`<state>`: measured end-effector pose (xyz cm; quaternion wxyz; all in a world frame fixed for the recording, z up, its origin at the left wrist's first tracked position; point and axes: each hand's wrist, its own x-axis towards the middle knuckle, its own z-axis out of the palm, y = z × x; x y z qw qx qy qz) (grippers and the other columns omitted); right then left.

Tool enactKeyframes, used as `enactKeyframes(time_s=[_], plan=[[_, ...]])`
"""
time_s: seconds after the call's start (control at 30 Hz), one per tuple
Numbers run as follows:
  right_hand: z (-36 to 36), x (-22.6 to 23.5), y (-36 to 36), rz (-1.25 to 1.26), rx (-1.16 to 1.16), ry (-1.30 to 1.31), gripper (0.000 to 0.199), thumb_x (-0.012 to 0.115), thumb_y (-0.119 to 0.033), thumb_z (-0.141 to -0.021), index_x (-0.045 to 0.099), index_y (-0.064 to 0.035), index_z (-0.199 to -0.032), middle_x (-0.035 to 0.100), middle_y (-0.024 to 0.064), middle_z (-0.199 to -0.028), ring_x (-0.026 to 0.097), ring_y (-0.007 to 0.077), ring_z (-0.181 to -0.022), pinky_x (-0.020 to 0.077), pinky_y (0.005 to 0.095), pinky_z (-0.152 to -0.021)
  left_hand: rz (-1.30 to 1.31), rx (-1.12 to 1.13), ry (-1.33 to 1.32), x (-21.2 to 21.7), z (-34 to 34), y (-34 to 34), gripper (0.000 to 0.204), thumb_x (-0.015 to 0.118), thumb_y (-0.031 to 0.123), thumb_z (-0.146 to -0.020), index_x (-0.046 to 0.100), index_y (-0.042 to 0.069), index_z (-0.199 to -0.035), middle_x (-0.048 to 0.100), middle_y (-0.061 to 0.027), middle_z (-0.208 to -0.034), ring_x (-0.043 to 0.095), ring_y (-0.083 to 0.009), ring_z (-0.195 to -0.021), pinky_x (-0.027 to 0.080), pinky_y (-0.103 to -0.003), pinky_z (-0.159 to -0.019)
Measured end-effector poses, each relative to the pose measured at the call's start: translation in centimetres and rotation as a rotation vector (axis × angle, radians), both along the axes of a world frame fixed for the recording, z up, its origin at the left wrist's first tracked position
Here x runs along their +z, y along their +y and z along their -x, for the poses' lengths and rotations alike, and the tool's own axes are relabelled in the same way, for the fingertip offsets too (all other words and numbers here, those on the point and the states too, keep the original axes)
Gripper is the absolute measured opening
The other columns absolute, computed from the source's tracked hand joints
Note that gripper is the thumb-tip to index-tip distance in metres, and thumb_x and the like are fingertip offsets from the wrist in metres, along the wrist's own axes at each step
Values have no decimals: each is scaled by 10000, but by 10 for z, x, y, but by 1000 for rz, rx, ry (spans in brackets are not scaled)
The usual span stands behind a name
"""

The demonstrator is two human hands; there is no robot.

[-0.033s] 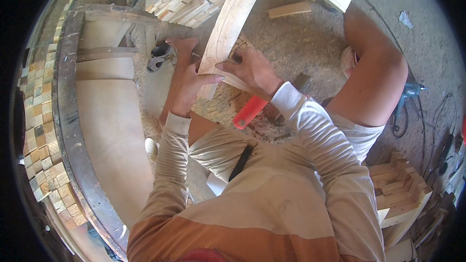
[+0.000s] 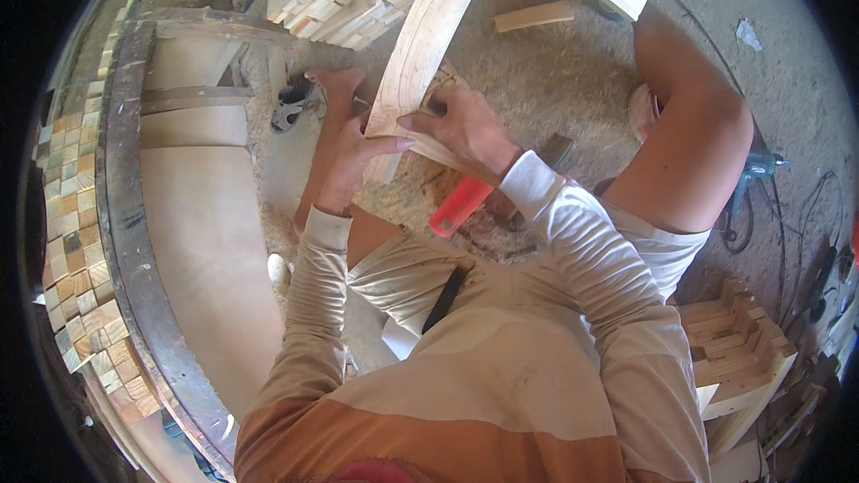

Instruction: The person applies glue to wood pieces and hammers them together to assemble a rectangular frame on a workshop floor.

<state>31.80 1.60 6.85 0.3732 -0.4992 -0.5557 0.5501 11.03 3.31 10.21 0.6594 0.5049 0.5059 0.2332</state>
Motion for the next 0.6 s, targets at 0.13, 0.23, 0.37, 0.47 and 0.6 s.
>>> enactKeyframes(time_s=[0.13, 0.23, 0.37, 0.47, 0.6], plan=[[-4, 10, 2, 64, -2, -62, 464, 775, -374, -835, 732, 47, -1027, 715, 183, -795, 646, 201, -675, 515, 379, -674, 6, 12, 11, -8, 1, -1, 609, 767, -10, -764, 519, -33, -1319, 668, -112, -1132, 676, -182, -945, 581, -298, -781], [-6, 10, 2, 58, -9, -51, 468, 784, -378, -825, 736, 50, -1007, 714, 186, -786, 647, 194, -674, 516, 375, -670, 16, 30, 17, 1, -4, -2, 589, 764, -8, -770, 521, -42, -1305, 672, -116, -1117, 680, -188, -931, 581, -301, -773], [-7, 3, 3, 22, -40, -23, 485, 791, -389, -817, 735, 52, -1012, 715, 186, -788, 656, 194, -684, 520, 368, -678, -98, 43, -10, 22, -23, -6, 542, 766, -3, -773, 539, -57, -1263, 674, -130, -1107, 681, -194, -927, 580, -306, -767], [-7, 7, 4, 62, -26, -44, 488, 791, -389, -818, 734, 55, -1011, 719, 186, -803, 662, 194, -693, 522, 363, -683, -87, 34, -3, 19, -20, -5, 512, 768, -3, -769, 556, -62, -1231, 674, -135, -1102, 683, -195, -924, 578, -307, -769], [-7, 0, 4, -10, -41, -2, 500, 794, -395, -819, 732, 56, -1025, 724, 182, -829, 662, 182, -712, 525, 359, -689, -16, 8, 27, 3, -6, 2, 504, 776, -1, -760, 567, -67, -1214, 673, -134, -1100, 683, -187, -928, 571, -297, -783]])
